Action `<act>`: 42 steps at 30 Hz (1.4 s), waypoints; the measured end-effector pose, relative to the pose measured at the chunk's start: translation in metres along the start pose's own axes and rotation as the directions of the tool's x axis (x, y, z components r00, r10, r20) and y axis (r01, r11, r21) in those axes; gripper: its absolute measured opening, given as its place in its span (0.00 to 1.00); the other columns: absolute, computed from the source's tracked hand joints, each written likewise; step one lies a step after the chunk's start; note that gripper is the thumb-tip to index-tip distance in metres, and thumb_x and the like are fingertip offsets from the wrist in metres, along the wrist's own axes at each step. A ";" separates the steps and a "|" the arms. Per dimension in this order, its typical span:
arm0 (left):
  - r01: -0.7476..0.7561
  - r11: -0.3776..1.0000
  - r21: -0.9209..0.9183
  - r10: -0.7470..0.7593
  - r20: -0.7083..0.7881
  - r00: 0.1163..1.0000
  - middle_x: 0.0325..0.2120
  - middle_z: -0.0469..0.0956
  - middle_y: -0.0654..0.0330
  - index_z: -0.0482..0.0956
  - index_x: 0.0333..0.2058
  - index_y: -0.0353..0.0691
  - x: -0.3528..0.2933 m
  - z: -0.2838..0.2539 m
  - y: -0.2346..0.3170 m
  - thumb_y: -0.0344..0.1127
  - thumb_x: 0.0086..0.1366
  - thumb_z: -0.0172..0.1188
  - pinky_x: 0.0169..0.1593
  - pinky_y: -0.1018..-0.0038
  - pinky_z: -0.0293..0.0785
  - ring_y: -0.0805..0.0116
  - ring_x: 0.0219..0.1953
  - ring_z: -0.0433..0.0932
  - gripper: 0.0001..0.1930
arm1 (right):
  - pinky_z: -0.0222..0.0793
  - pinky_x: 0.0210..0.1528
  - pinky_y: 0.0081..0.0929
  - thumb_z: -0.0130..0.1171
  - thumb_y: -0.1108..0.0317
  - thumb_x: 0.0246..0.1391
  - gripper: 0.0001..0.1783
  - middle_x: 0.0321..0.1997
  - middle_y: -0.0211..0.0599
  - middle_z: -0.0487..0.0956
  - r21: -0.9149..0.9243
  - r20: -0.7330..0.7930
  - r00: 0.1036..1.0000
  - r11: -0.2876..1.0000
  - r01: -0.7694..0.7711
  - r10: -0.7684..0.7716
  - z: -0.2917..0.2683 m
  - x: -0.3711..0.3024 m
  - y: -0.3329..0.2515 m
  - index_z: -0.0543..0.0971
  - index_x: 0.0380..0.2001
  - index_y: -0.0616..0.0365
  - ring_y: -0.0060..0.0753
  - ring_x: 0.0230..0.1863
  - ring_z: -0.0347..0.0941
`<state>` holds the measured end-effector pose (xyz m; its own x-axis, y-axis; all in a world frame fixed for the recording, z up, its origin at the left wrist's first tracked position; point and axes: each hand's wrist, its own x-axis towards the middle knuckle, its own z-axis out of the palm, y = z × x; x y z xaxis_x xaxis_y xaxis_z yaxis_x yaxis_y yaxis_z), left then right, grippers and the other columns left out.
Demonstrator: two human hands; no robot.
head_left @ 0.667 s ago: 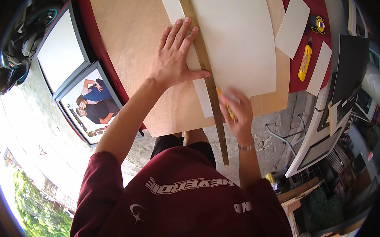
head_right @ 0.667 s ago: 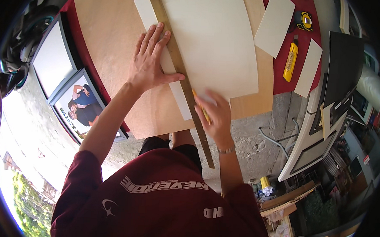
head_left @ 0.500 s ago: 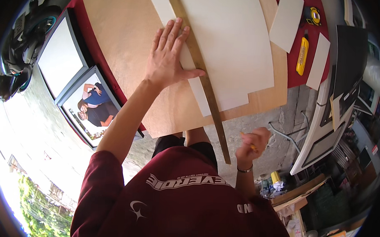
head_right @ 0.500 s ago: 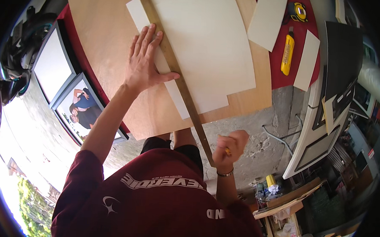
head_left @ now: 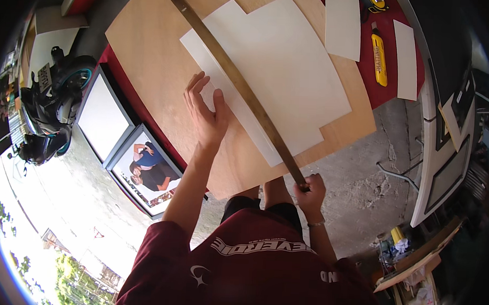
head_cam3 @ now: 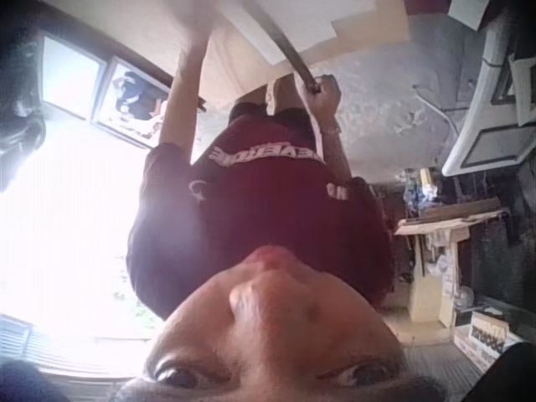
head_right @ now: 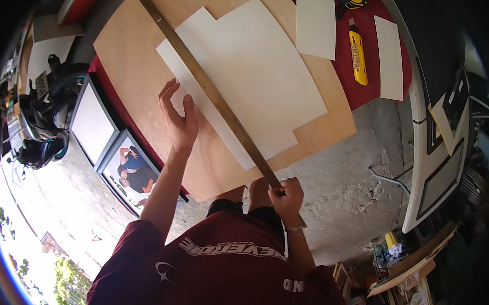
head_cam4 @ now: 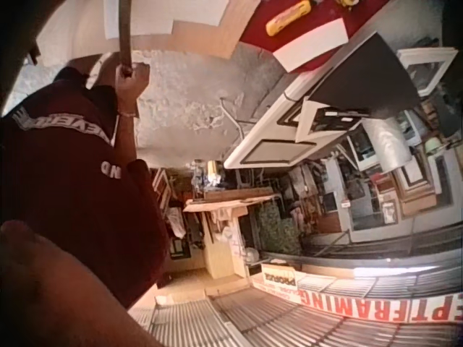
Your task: The person measures and marks white matboard pieces using a wooden ruler and a pencil, then uses a tape measure to mark additional points. The person also briefly handles a framed photograph.
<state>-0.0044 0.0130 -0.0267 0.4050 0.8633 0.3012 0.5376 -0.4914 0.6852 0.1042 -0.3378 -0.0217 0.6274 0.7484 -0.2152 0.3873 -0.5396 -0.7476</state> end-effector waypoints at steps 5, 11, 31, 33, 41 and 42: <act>-0.069 0.990 0.121 0.052 0.135 0.989 0.64 0.68 0.42 0.69 0.63 0.32 0.053 0.035 0.013 0.36 0.66 0.66 0.69 0.52 0.62 0.40 0.66 0.65 0.29 | 0.64 0.29 0.41 0.73 0.74 0.41 0.15 0.23 0.38 0.71 -0.009 -0.027 0.999 1.000 0.016 -0.017 -0.048 0.020 -0.018 0.73 0.25 0.56 0.47 0.27 0.69; -0.122 0.874 0.471 -0.067 0.366 0.928 0.65 0.66 0.39 0.66 0.65 0.29 0.138 0.096 0.038 0.73 0.35 0.81 0.70 0.53 0.61 0.44 0.68 0.64 0.67 | 0.63 0.28 0.34 0.72 0.79 0.44 0.17 0.24 0.34 0.71 -0.105 -0.222 0.974 0.994 0.031 -0.053 -0.082 0.045 -0.022 0.71 0.25 0.54 0.38 0.26 0.67; 0.688 0.143 -0.712 -0.574 0.506 0.644 0.48 0.83 0.56 0.75 0.57 0.36 0.042 -0.085 -0.008 0.39 0.81 0.52 0.55 0.70 0.80 0.67 0.50 0.84 0.15 | 0.59 0.27 0.34 0.72 0.76 0.45 0.16 0.23 0.32 0.68 -0.026 -0.228 0.974 1.000 0.010 -0.016 -0.098 0.032 -0.050 0.71 0.23 0.54 0.34 0.25 0.65; 0.662 -0.020 -0.749 -0.457 0.596 0.660 0.47 0.83 0.59 0.74 0.56 0.40 -0.002 -0.046 -0.006 0.38 0.81 0.51 0.50 0.69 0.83 0.69 0.49 0.84 0.12 | 0.60 0.27 0.34 0.72 0.76 0.44 0.15 0.23 0.32 0.69 -0.019 -0.228 0.973 0.999 0.031 -0.034 -0.091 0.035 -0.051 0.72 0.23 0.54 0.35 0.25 0.66; 0.777 0.267 -0.570 -0.575 0.553 0.603 0.35 0.85 0.60 0.76 0.45 0.36 -0.006 0.017 0.047 0.38 0.78 0.57 0.35 0.72 0.84 0.71 0.33 0.85 0.10 | 0.63 0.29 0.36 0.73 0.76 0.42 0.15 0.23 0.34 0.70 0.028 -0.100 0.995 0.999 0.023 -0.020 -0.056 0.037 -0.035 0.73 0.23 0.55 0.40 0.26 0.68; 0.797 0.393 -0.459 -0.595 0.534 0.601 0.33 0.85 0.59 0.77 0.43 0.34 0.000 0.012 0.046 0.39 0.77 0.58 0.33 0.73 0.83 0.71 0.31 0.85 0.12 | 0.63 0.29 0.36 0.73 0.76 0.42 0.15 0.23 0.34 0.71 0.005 -0.075 0.996 0.999 0.052 -0.052 -0.053 0.038 -0.030 0.73 0.23 0.55 0.41 0.26 0.68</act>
<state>0.0296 -0.0113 -0.0031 0.3184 0.7495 -0.5804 0.1942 0.5477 0.8139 0.1519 -0.3136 0.0257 0.6554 0.7442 -0.1287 0.4158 -0.4978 -0.7611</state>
